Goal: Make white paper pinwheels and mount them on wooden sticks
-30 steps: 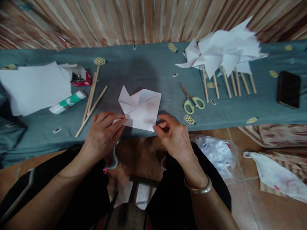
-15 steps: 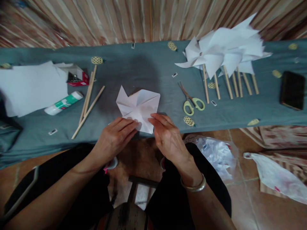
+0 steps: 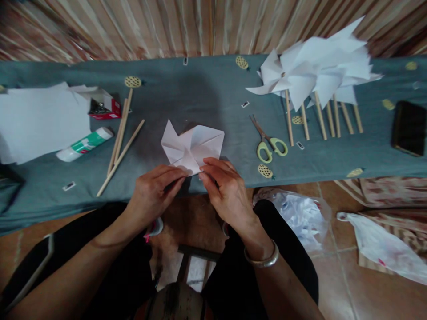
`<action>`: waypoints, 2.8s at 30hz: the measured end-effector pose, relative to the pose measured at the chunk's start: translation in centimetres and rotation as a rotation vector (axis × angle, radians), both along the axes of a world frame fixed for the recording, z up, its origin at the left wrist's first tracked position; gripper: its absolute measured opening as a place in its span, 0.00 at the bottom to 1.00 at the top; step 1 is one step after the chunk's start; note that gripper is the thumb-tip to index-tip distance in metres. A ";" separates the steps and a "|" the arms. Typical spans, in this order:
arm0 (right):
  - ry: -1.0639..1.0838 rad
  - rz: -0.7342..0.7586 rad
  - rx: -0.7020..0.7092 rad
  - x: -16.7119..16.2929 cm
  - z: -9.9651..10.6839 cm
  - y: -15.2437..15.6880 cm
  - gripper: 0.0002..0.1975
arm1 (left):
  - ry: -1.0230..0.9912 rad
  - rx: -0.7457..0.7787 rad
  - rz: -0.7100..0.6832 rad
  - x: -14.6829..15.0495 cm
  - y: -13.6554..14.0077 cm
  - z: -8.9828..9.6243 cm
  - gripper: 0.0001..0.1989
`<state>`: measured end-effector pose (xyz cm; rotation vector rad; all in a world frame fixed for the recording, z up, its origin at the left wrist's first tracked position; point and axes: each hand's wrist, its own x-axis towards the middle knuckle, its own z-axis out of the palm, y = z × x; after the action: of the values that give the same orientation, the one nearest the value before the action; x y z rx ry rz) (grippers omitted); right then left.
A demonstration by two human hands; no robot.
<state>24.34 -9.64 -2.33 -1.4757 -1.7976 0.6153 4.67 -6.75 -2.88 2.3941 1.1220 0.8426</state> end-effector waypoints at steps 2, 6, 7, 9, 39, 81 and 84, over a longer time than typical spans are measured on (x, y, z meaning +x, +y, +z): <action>0.051 -0.033 -0.014 -0.4 -0.1 0.2 0.06 | -0.003 0.002 -0.009 0.0 -0.1 0.0 0.07; 0.068 -0.088 -0.021 -0.9 -0.2 0.7 0.04 | -0.005 0.023 -0.014 -0.1 -0.4 0.0 0.07; 0.064 -0.101 -0.017 -1.1 -0.2 0.8 0.04 | -0.003 0.022 -0.010 -0.1 -0.5 0.0 0.08; 0.054 -0.126 -0.009 -1.3 -0.1 1.1 0.04 | -0.004 0.010 -0.001 -0.2 -0.7 0.0 0.12; -0.064 -0.198 -0.004 -2.7 -1.0 2.6 0.05 | -0.006 0.010 -0.036 -0.6 -0.6 -0.7 0.10; -0.103 -0.125 0.056 -3.3 -1.4 2.4 0.08 | 0.057 0.071 -0.007 -0.4 -0.3 -0.5 0.11; -0.129 -0.109 0.073 -3.3 -1.6 2.2 0.08 | 0.065 0.067 -0.005 -0.4 -0.3 -0.5 0.11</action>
<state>21.08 -7.39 -3.95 -1.5825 -1.8026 0.4034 4.27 -7.04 -3.34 2.4948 1.1288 0.8182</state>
